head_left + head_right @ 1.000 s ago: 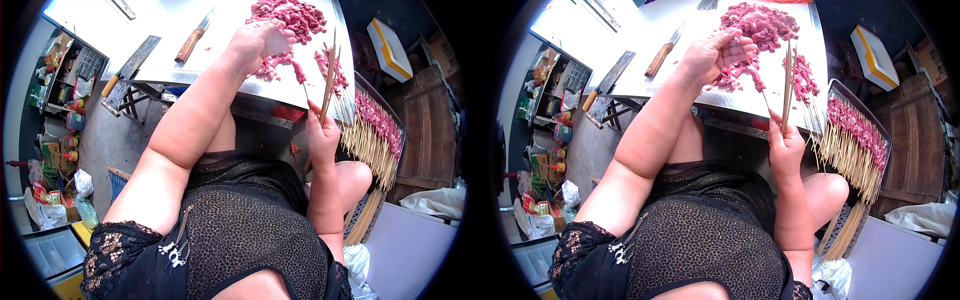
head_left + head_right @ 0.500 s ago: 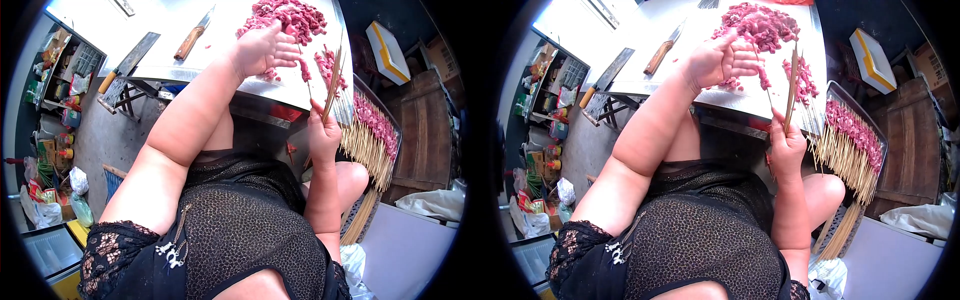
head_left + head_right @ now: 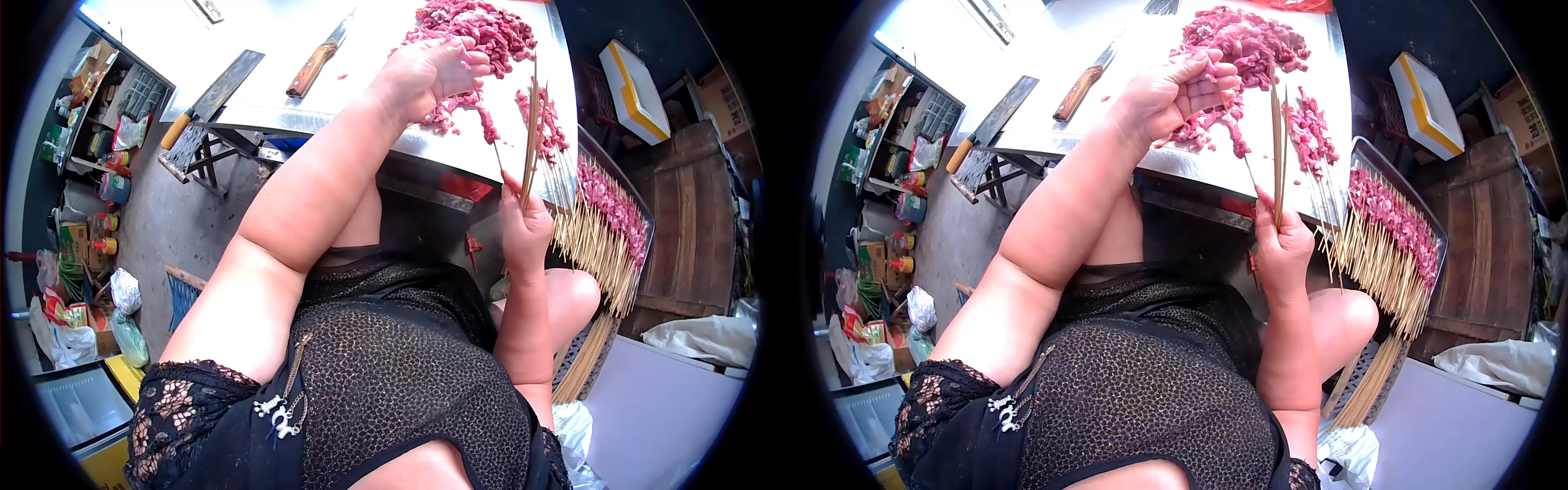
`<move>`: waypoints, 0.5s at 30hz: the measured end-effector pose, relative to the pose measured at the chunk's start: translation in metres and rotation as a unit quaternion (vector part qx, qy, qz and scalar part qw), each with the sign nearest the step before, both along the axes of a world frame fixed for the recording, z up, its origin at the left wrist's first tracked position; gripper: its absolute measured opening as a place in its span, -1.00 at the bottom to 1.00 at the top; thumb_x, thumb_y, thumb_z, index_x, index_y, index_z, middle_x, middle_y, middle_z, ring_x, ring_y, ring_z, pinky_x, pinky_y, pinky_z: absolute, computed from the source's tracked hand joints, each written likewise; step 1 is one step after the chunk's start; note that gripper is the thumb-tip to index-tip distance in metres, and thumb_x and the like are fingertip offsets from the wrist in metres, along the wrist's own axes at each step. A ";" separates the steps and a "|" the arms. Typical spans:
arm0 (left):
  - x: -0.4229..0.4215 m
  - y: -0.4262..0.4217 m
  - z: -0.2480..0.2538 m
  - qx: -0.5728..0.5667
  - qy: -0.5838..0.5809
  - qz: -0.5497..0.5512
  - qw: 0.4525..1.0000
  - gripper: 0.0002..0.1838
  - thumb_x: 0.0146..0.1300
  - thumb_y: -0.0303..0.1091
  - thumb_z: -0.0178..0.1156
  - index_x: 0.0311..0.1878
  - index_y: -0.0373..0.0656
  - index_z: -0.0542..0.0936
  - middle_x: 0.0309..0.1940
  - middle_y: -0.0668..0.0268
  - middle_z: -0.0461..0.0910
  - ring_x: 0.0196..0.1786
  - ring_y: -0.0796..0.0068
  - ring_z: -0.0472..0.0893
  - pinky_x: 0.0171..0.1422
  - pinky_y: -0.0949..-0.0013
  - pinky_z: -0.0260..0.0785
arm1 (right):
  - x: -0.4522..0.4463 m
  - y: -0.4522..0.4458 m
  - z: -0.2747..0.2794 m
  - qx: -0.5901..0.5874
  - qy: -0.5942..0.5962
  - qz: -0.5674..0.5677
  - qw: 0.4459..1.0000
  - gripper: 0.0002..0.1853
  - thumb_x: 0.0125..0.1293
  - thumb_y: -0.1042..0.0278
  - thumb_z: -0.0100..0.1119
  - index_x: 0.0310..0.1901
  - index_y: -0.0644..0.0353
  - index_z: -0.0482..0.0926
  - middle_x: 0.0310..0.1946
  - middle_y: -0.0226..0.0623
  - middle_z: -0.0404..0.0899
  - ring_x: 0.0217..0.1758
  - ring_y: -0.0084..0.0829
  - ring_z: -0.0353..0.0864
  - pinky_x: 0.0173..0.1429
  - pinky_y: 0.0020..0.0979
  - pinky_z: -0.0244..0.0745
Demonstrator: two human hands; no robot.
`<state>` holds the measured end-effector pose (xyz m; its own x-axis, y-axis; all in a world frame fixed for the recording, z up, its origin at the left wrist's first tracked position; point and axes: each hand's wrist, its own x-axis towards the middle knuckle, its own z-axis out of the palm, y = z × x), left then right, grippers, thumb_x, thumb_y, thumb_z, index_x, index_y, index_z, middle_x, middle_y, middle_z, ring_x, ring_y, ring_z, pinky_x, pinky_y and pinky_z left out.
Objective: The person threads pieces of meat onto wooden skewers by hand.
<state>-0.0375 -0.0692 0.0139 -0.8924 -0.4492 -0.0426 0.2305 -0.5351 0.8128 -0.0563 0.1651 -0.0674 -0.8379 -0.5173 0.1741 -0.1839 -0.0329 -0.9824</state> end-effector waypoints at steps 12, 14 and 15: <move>0.004 0.010 0.002 -0.030 -0.009 -0.041 0.999 -0.69 0.39 -0.32 -0.09 0.04 -0.34 0.43 -0.17 0.00 0.59 -0.09 0.19 0.62 0.04 0.20 0.51 | -0.001 -0.004 -0.005 0.002 0.000 -0.011 1.000 -0.79 0.28 0.50 0.13 -0.06 0.24 0.61 -0.56 -0.68 0.37 -0.52 -0.81 0.21 -0.44 -0.73 0.16; 0.003 0.010 0.000 -0.035 -0.010 -0.040 0.999 -0.70 0.39 -0.32 -0.10 0.04 -0.33 0.43 -0.16 -0.01 0.59 -0.08 0.17 0.62 0.05 0.20 0.51 | 0.001 -0.005 -0.001 -0.008 -0.020 -0.006 1.000 -0.78 0.28 0.50 0.12 -0.05 0.25 0.61 -0.56 -0.67 0.36 -0.54 -0.82 0.20 -0.45 -0.73 0.14; 0.002 0.009 -0.001 -0.031 0.000 -0.049 0.998 -0.70 0.39 -0.33 -0.11 0.03 -0.33 0.43 -0.16 -0.02 0.59 -0.08 0.15 0.62 0.06 0.19 0.50 | 0.002 -0.005 0.002 -0.018 -0.040 0.001 0.999 -0.78 0.29 0.50 0.12 -0.05 0.27 0.60 -0.57 -0.67 0.36 -0.55 -0.82 0.20 -0.47 -0.73 0.12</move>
